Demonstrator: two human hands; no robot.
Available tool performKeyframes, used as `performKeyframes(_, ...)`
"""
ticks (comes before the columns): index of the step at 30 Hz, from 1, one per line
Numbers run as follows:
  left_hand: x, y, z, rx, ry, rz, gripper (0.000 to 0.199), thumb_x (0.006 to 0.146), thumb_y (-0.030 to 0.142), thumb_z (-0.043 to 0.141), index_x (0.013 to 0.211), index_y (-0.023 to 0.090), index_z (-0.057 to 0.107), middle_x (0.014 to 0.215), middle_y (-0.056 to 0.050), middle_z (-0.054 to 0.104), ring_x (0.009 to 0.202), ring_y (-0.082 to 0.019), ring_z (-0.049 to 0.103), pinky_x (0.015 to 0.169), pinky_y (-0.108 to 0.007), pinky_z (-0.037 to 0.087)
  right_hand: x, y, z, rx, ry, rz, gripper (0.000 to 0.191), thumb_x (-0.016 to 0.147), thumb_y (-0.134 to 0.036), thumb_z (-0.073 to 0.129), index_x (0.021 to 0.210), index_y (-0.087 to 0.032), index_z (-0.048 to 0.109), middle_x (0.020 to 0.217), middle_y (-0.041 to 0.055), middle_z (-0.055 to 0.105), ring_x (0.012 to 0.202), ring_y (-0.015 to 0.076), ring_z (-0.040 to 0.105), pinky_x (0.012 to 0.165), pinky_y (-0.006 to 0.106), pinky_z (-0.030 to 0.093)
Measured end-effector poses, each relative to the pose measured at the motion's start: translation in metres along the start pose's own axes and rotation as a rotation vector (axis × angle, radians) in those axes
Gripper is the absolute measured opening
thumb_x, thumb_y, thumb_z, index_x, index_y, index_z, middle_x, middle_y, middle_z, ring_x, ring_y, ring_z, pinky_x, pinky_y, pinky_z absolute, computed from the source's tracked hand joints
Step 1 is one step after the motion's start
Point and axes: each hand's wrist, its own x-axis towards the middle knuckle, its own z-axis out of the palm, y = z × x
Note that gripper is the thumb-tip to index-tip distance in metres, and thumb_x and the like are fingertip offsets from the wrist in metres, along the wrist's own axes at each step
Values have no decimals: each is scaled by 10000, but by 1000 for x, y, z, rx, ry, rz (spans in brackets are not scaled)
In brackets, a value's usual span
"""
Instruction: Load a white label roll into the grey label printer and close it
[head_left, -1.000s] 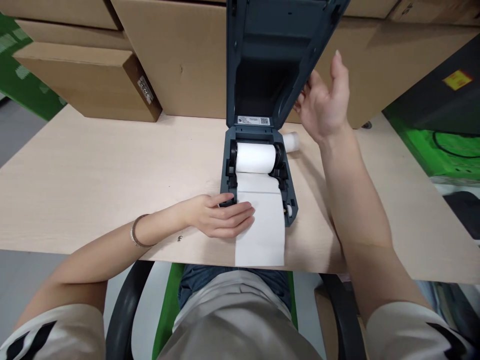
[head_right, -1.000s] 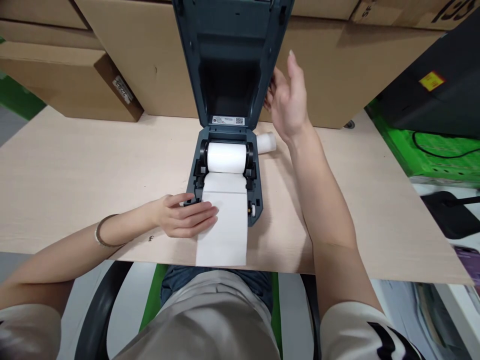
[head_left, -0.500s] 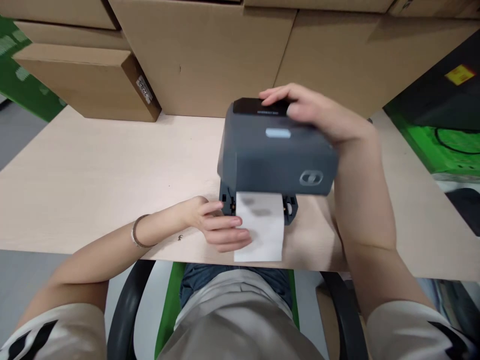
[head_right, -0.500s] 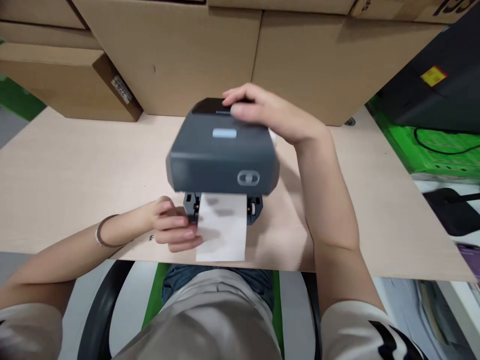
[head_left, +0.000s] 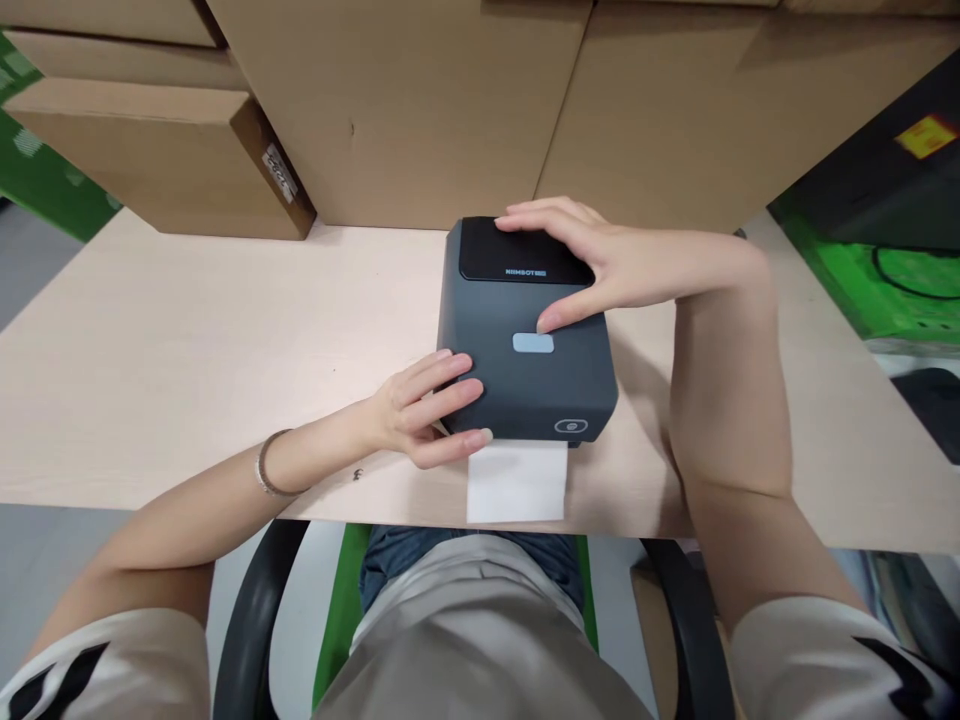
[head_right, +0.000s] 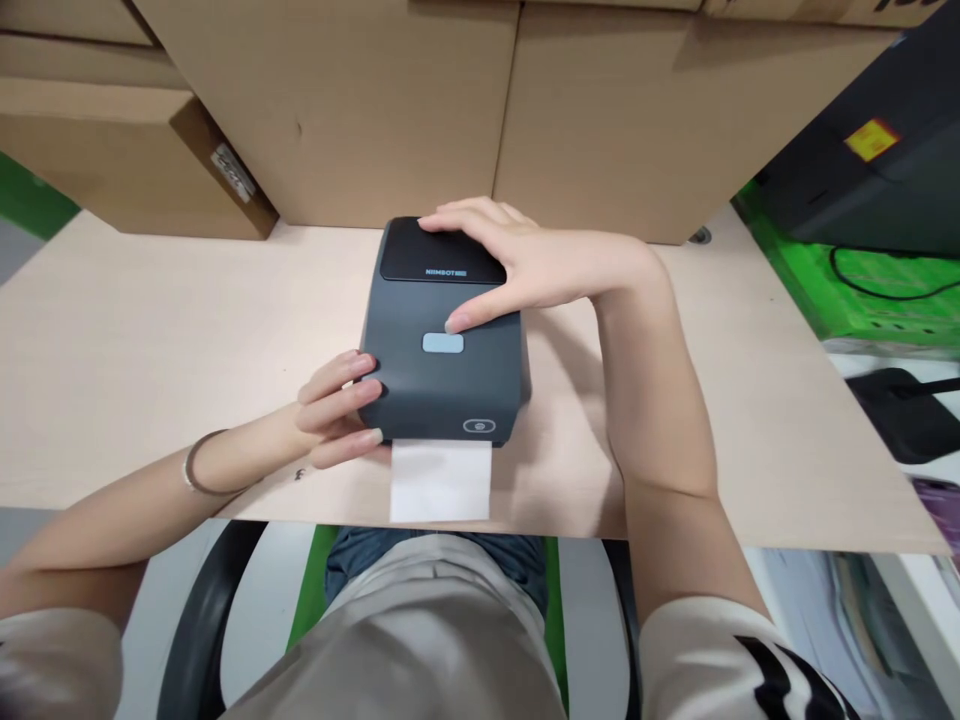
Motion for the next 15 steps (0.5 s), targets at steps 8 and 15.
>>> performKeyframes(8,22,2,-4,211,127,226,147,1045,425,578,1177,365,595,1146,18,679,1319,-180,683,1001,-302,685,-2,-8,5,7,13,55,1110,752,-749,833,1686,-359,379,1737,68,365,1607,449,335,1345,656,324)
performKeyframes(15,26,1,-5,258,114,262,104,1066,339,542,1142,331,613,1155,10,676,1220,-158,711,993,-289,674,-3,-13,6,2,-1,72,1147,728,-796,820,1690,-361,370,1733,75,364,1613,454,316,1354,664,293)
